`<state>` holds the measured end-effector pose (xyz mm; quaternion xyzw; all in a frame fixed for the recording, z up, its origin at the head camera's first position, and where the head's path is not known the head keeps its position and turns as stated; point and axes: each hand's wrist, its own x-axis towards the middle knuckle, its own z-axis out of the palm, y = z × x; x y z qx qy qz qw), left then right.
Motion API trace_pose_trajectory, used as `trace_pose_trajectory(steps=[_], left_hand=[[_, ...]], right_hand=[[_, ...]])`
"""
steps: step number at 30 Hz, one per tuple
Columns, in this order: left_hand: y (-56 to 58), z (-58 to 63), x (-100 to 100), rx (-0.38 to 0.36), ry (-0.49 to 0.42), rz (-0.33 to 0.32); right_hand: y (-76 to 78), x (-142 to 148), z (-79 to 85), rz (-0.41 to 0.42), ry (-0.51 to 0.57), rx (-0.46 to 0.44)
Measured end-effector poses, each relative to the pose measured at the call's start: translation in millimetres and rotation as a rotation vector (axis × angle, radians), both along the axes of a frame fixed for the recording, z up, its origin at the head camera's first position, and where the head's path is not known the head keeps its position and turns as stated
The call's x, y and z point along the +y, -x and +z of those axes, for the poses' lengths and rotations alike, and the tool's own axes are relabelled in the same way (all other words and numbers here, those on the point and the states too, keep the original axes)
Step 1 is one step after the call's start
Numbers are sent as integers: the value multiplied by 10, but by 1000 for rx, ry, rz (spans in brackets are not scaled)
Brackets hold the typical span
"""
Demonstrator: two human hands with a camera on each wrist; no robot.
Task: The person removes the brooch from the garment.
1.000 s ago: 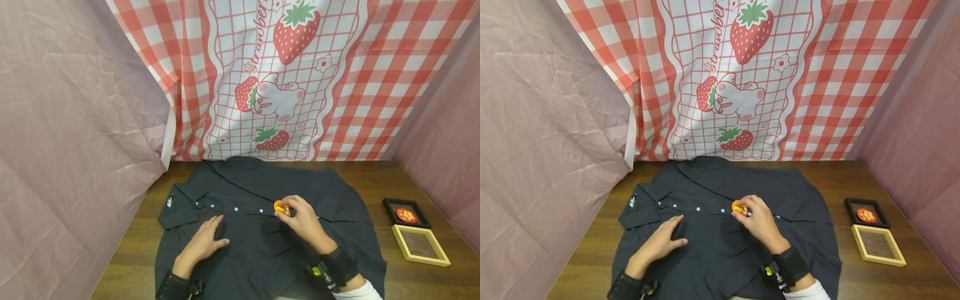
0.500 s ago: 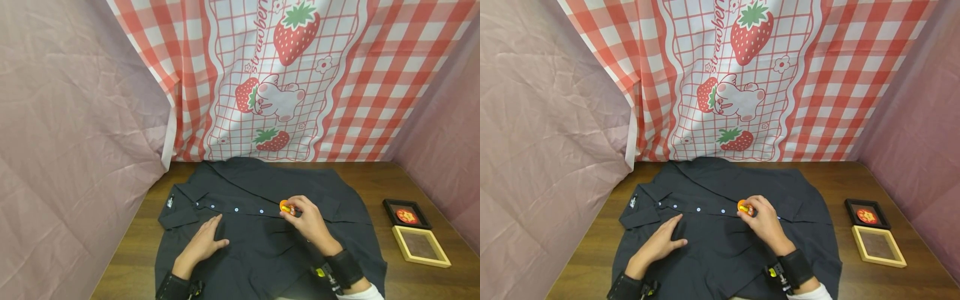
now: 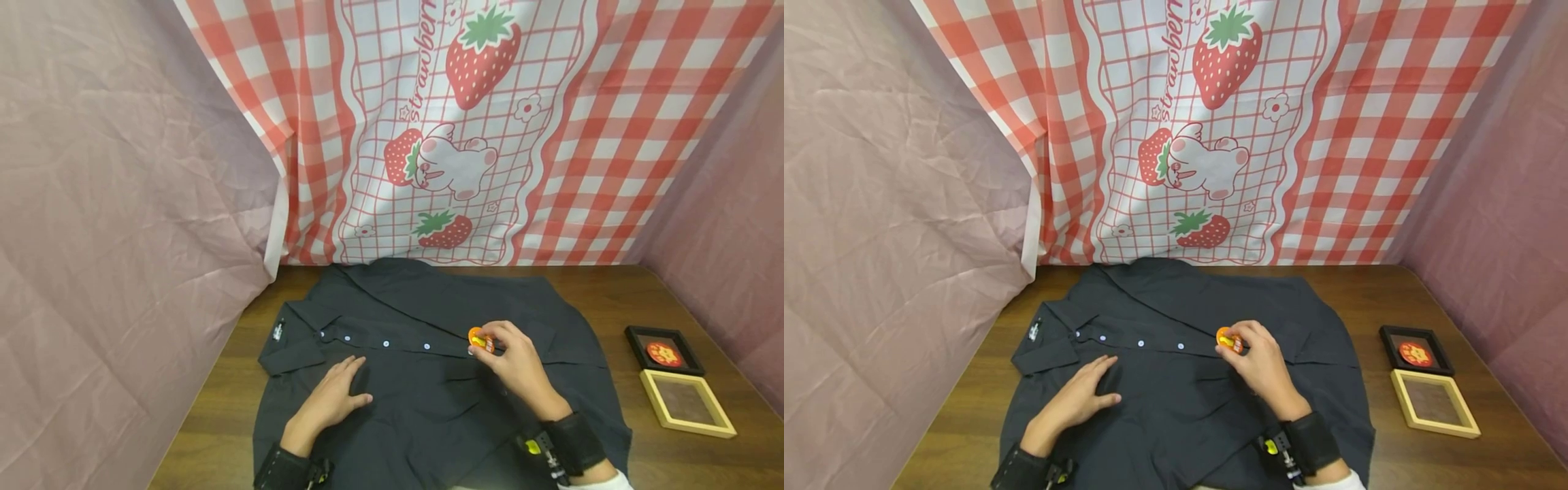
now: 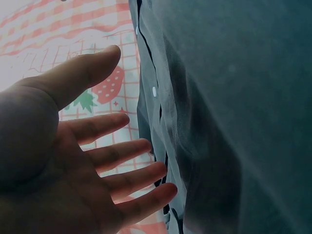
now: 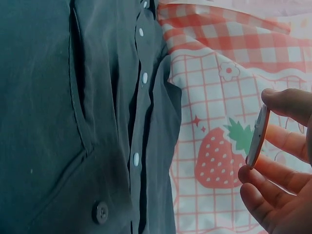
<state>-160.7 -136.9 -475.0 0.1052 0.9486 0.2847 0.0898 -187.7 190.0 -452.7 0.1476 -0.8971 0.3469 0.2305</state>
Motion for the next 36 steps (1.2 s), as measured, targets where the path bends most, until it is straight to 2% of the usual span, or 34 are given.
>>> trace_pose_trajectory(steps=[6, 17, 24, 36], left_hand=[[-3, -8, -16, 37, -19, -40], [-2, -4, -22, -17, -6, -30], [-13, -6, -22, -18, -2, -32], [-8, -26, -37, -18, -7, -21]], right_hand=[[-4, 88, 8, -12, -9, 6], [-13, 223, 9, -67, -30, -1], [-25, 303, 20, -86, -44, -2], [-57, 462, 47, -155, -61, -58]])
